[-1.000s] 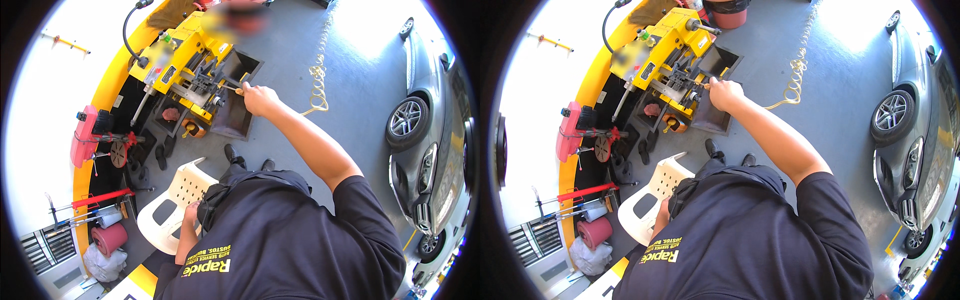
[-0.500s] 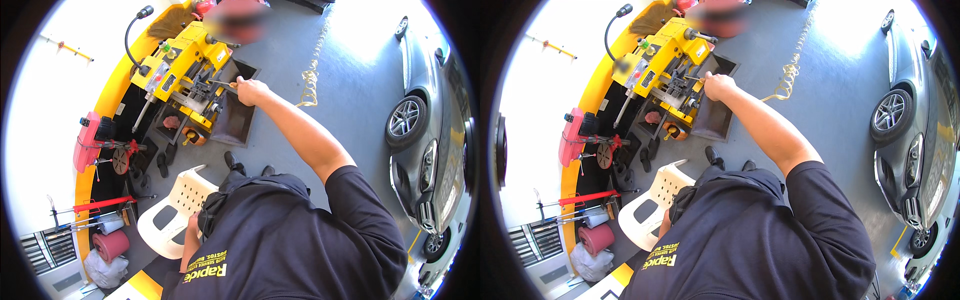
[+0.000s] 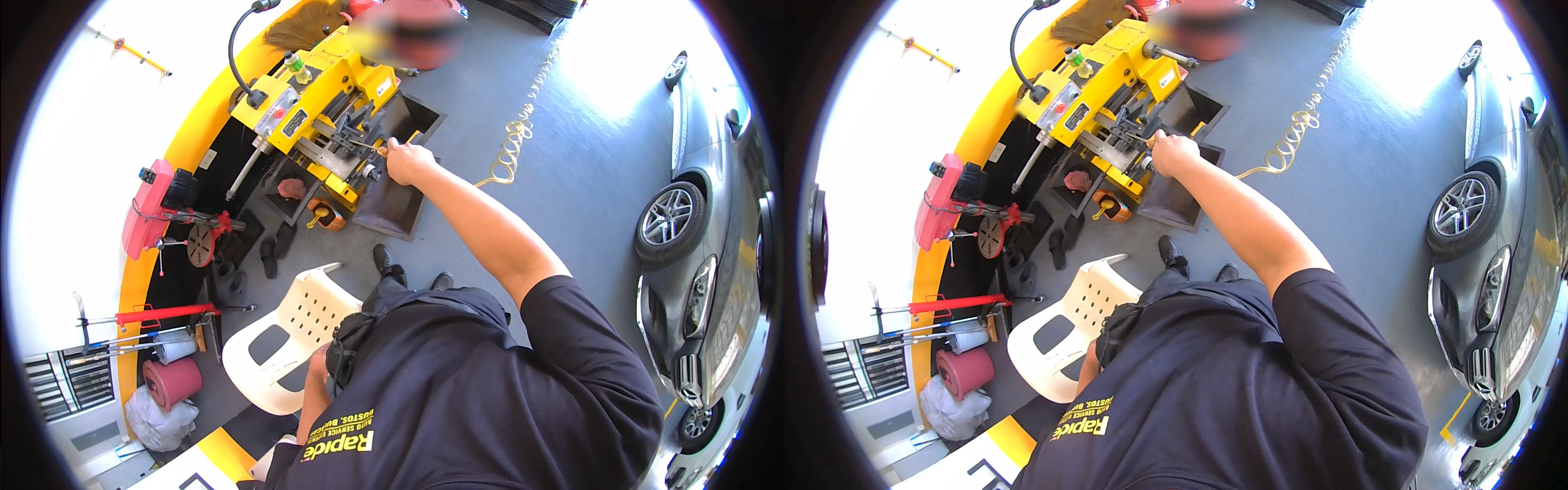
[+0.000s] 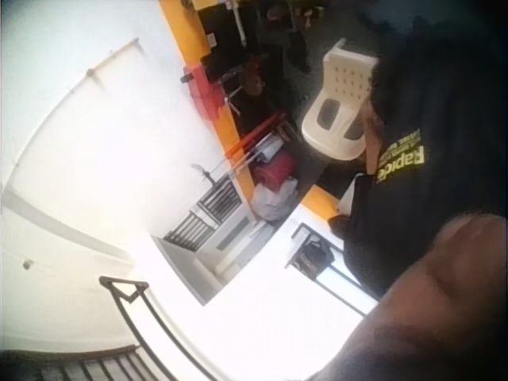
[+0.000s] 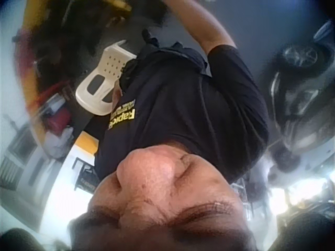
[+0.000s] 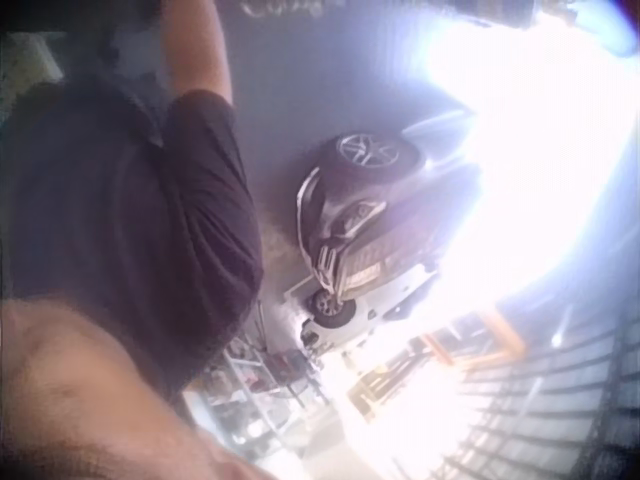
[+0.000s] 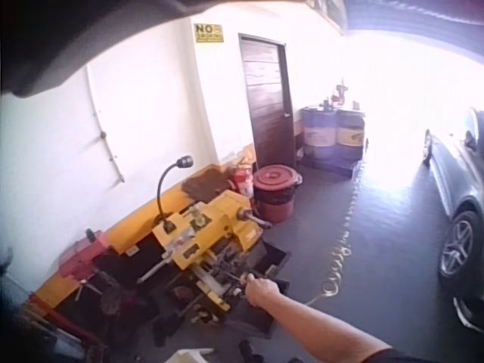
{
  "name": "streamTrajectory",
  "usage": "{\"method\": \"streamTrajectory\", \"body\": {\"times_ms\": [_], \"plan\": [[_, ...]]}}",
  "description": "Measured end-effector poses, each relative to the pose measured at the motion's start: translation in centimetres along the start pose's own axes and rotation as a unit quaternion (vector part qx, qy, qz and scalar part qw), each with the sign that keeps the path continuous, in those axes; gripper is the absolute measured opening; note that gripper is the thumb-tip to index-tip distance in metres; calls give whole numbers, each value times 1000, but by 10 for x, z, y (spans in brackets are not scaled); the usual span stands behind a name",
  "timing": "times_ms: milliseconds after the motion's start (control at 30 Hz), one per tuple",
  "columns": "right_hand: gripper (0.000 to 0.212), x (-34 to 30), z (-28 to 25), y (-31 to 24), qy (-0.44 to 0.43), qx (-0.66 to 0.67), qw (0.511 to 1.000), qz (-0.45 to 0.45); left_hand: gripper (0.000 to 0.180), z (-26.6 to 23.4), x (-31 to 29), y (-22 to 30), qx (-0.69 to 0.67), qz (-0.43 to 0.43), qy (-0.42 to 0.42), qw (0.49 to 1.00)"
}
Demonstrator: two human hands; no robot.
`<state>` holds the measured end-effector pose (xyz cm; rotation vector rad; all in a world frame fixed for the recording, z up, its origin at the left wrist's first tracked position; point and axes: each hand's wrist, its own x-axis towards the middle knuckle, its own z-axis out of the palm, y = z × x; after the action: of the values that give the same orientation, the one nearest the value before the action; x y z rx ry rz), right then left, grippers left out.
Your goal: The person uses a coiled air hose with a nozzle to blow air onto a yellow tire machine and a red wheel balancer in a garage. They move around the equipment, directing the air stream at various parts of the machines to remove dust or debris.
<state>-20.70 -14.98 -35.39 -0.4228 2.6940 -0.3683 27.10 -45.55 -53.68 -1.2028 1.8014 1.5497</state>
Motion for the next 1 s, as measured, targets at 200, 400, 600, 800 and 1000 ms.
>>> {"method": "streamTrajectory", "body": {"times_ms": [200,400,600,800,1000], "plan": [[45,18,10,-10,4,13,1000,11,45,-17,4,-4,-37,-20,-23,999],[44,43,17,-13,3,19,999,25,45,-24,1,-10,-24,-15,3,1000],[46,53,20,-18,4,25,999,39,42,-30,0,-12,23,3,7,1000],[43,39,11,-23,-15,-13,999,27,39,-46,-5,-26,8,35,-12,999],[44,37,13,-17,-9,-4,999,30,42,-24,-24,10,66,-17,13,998]]}}
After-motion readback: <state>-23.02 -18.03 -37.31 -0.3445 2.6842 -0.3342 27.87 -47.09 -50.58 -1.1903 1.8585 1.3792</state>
